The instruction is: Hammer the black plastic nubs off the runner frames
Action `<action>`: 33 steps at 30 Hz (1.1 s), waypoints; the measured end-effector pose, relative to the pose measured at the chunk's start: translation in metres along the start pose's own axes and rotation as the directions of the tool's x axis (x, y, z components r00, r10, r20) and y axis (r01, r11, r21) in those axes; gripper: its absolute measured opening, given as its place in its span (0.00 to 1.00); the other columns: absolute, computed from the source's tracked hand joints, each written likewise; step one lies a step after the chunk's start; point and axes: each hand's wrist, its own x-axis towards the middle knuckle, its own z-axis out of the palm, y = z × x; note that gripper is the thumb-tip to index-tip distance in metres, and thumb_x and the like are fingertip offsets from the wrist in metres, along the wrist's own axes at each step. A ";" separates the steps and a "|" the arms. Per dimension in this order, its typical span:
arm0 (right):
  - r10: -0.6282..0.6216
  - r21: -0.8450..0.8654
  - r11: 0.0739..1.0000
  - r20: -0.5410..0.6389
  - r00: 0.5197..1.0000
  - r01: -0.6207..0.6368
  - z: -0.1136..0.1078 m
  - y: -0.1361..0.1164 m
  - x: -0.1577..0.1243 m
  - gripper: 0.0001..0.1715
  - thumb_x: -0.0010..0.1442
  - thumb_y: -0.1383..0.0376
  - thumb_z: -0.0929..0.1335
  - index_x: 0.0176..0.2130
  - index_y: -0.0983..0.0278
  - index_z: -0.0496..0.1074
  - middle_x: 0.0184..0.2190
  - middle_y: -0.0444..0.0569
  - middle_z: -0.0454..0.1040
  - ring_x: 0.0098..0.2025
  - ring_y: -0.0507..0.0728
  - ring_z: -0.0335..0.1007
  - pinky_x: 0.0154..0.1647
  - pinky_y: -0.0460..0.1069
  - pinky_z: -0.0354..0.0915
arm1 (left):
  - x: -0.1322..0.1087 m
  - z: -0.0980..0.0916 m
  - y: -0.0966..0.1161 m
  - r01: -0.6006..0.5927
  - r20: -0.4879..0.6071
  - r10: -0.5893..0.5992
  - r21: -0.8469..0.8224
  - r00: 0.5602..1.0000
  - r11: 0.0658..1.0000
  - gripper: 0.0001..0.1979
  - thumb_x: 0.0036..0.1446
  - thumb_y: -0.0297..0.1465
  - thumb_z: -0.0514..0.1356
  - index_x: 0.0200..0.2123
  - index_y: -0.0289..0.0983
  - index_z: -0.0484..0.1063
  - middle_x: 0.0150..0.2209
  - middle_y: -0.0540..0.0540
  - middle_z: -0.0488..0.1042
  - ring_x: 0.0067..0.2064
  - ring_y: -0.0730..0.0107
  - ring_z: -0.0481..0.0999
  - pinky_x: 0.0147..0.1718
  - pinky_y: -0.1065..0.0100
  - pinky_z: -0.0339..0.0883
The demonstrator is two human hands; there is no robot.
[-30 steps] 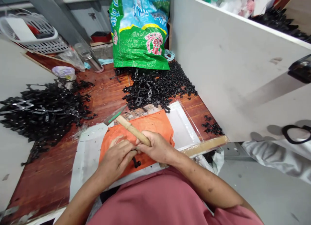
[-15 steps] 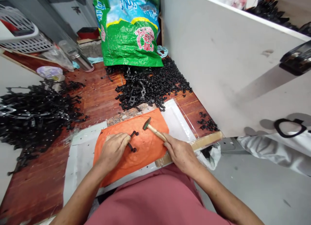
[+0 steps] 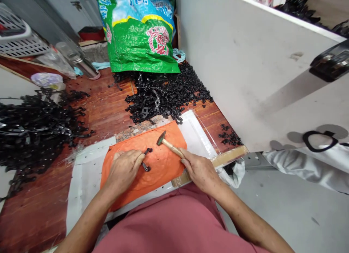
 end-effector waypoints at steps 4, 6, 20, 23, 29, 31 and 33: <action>-0.133 -0.076 0.989 -0.100 0.986 0.125 -0.008 -0.008 -0.005 0.28 0.75 0.61 0.58 0.71 0.52 0.57 0.49 0.48 0.79 0.44 0.60 0.79 0.42 0.52 0.71 | 0.001 0.000 0.000 -0.011 0.003 0.011 0.007 1.000 1.000 0.20 0.73 0.33 0.45 0.35 0.39 0.74 0.36 0.45 0.78 0.41 0.58 0.75 0.43 0.56 0.53; -0.229 -0.089 0.972 -0.141 0.963 0.218 -0.013 -0.015 -0.008 0.29 0.76 0.62 0.58 0.72 0.53 0.54 0.45 0.48 0.79 0.41 0.57 0.77 0.40 0.50 0.69 | 0.001 0.001 -0.001 -0.018 -0.009 0.018 0.000 1.000 1.000 0.20 0.73 0.33 0.45 0.34 0.39 0.73 0.35 0.45 0.78 0.41 0.58 0.75 0.43 0.56 0.53; -0.197 -0.270 0.942 0.030 0.980 0.198 -0.008 -0.022 -0.003 0.30 0.75 0.63 0.57 0.72 0.54 0.56 0.38 0.50 0.77 0.36 0.58 0.75 0.36 0.50 0.66 | 0.000 0.006 -0.003 -0.007 -0.026 0.006 -0.033 1.000 0.999 0.23 0.74 0.36 0.42 0.32 0.39 0.72 0.35 0.45 0.78 0.41 0.60 0.75 0.43 0.57 0.53; -0.190 -0.236 0.952 0.050 0.981 0.196 -0.004 -0.024 0.000 0.31 0.75 0.63 0.57 0.73 0.53 0.52 0.43 0.51 0.78 0.41 0.59 0.77 0.41 0.50 0.68 | 0.001 0.007 -0.001 -0.002 -0.016 0.001 -0.039 1.000 0.999 0.23 0.74 0.36 0.42 0.32 0.39 0.72 0.35 0.45 0.78 0.42 0.58 0.76 0.43 0.57 0.53; -0.099 -0.022 0.995 0.078 0.992 0.101 -0.002 -0.024 0.012 0.28 0.75 0.60 0.58 0.71 0.49 0.57 0.47 0.46 0.81 0.45 0.58 0.80 0.46 0.51 0.71 | 0.002 -0.005 -0.007 -0.053 0.004 0.053 -0.017 0.999 0.998 0.21 0.72 0.35 0.44 0.33 0.39 0.73 0.36 0.44 0.79 0.42 0.58 0.77 0.44 0.58 0.58; -0.086 0.052 0.995 0.065 0.994 0.083 -0.002 -0.020 0.017 0.27 0.75 0.59 0.58 0.70 0.47 0.59 0.52 0.45 0.80 0.50 0.59 0.79 0.49 0.51 0.71 | 0.000 -0.029 -0.025 -0.052 -0.039 0.056 0.081 0.998 0.995 0.21 0.71 0.35 0.44 0.31 0.39 0.72 0.35 0.44 0.79 0.40 0.58 0.77 0.42 0.59 0.60; -0.095 0.097 0.991 0.067 0.993 0.089 -0.003 -0.017 0.020 0.26 0.75 0.59 0.58 0.69 0.46 0.61 0.58 0.43 0.76 0.55 0.59 0.77 0.52 0.52 0.71 | -0.006 -0.066 -0.056 0.032 -0.137 -0.002 0.222 0.991 0.975 0.22 0.69 0.35 0.43 0.29 0.39 0.71 0.33 0.44 0.78 0.38 0.58 0.77 0.41 0.60 0.62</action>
